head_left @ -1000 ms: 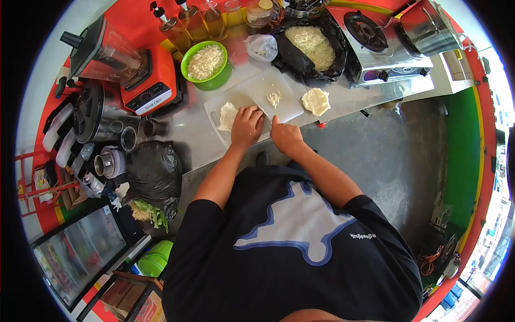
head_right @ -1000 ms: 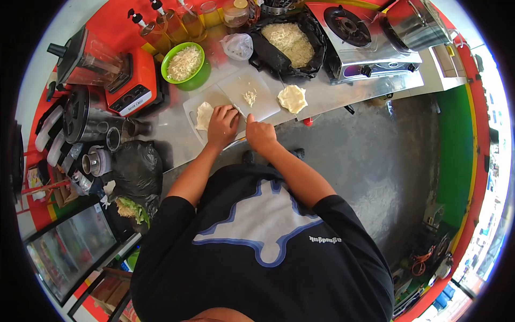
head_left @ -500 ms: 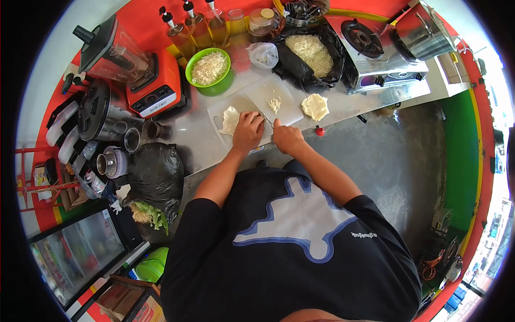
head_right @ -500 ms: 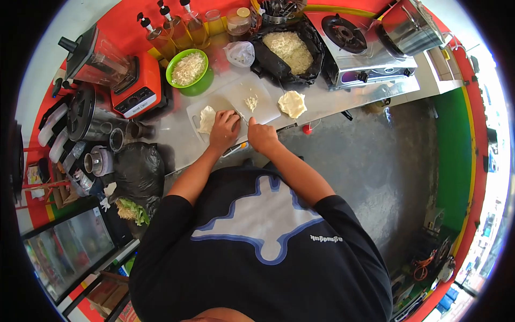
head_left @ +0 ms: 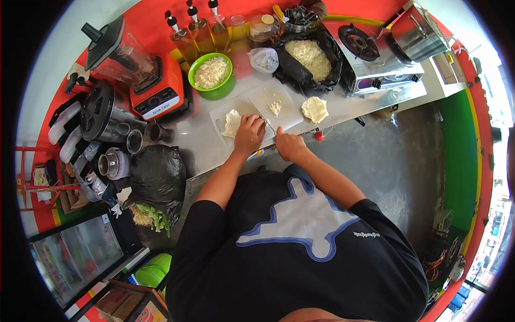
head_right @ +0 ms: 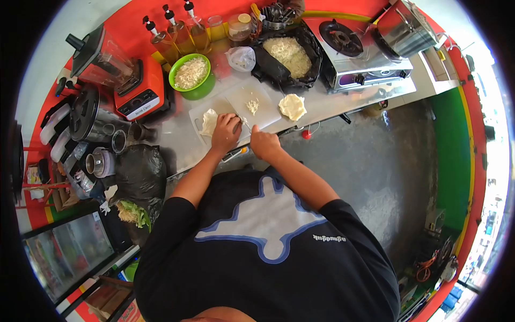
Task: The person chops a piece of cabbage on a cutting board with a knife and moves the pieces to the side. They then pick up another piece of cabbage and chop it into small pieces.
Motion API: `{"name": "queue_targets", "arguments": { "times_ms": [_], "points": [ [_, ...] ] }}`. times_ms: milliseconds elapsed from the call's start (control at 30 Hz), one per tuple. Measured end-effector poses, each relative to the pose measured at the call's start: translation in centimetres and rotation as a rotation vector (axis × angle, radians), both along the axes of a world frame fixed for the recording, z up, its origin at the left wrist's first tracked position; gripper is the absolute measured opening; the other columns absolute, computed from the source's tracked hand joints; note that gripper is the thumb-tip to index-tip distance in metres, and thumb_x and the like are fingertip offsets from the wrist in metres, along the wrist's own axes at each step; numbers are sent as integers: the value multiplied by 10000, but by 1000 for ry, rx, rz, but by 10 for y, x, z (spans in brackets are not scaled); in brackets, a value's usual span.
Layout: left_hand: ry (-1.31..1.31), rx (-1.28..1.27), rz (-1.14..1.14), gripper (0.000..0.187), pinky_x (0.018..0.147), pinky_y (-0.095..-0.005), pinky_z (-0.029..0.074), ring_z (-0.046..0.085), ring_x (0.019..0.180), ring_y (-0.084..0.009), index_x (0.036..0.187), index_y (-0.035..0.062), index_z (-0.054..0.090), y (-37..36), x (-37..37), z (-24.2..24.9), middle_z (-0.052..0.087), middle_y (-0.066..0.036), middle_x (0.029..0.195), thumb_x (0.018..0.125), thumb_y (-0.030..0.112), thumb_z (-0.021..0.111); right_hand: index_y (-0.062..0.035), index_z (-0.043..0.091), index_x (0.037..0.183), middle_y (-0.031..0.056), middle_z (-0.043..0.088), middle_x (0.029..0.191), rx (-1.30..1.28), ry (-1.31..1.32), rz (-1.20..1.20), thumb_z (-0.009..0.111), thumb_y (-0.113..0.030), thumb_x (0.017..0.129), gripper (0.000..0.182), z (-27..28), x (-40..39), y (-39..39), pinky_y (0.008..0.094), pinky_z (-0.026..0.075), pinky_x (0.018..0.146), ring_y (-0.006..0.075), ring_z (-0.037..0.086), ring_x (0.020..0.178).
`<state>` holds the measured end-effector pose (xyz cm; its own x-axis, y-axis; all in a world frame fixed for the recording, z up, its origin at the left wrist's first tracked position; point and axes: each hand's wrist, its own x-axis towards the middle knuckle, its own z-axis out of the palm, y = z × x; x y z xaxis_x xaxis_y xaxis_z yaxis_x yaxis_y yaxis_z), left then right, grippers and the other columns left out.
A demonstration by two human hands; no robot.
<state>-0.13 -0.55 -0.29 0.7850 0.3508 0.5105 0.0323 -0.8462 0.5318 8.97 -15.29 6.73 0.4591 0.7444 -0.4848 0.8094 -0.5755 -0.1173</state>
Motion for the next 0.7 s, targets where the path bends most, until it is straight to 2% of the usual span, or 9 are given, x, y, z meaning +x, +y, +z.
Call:
{"name": "queue_targets", "arguments": {
  "times_ms": [33, 67, 167, 367, 567, 700],
  "points": [
    [3, -10, 1, 157, 912, -419, 485, 543, 1067, -341, 992, 46, 661, 0, 0, 0, 620, -96, 1080, 839, 78, 674, 3, 435, 1161, 236, 736, 981, -1, -5, -16, 579, -106, 925, 297, -2, -3, -2, 450, 583, 791, 354, 740, 930],
    [9, -23, 2, 149, 910, -423, 485, 543, 1064, -344, 984, 45, 655, 0, 0, 0, 617, -97, 1076, 840, 78, 676, 6, 434, 1156, 231, 737, 975, 20, 13, -74, 627, -103, 895, 342, -9, -4, -1, 446, 583, 800, 353, 741, 930],
    [26, -45, -4, 151, 911, -427, 487, 541, 1070, -344, 984, 43, 655, -2, -2, 3, 613, -103, 1080, 839, 78, 677, 3, 432, 1156, 230, 737, 970, 56, 1, -46, 651, -100, 877, 368, -16, 2, 5, 446, 585, 802, 359, 740, 928],
    [24, -37, -1, 170, 918, -428, 490, 540, 1081, -340, 1007, 45, 663, -1, -2, 1, 613, -102, 1097, 842, 83, 674, 16, 421, 1176, 245, 727, 1013, -12, 36, -18, 642, -92, 881, 384, -1, 3, 6, 449, 576, 826, 362, 731, 968],
    [40, -42, 12, 168, 914, -423, 496, 554, 1087, -323, 1008, 48, 668, -2, -2, 3, 621, -103, 1082, 844, 87, 676, 16, 425, 1172, 242, 722, 1033, 31, 55, -71, 641, -65, 873, 379, -9, 3, 11, 455, 570, 851, 374, 720, 993],
    [10, 25, -9, 149, 852, -414, 527, 593, 1042, -311, 974, 51, 671, 2, -4, 4, 628, -89, 1046, 831, 89, 690, 19, 427, 1158, 256, 714, 1043, 12, 84, -37, 626, -58, 877, 353, 8, 7, 13, 459, 567, 862, 383, 714, 1004]
  ]
}}
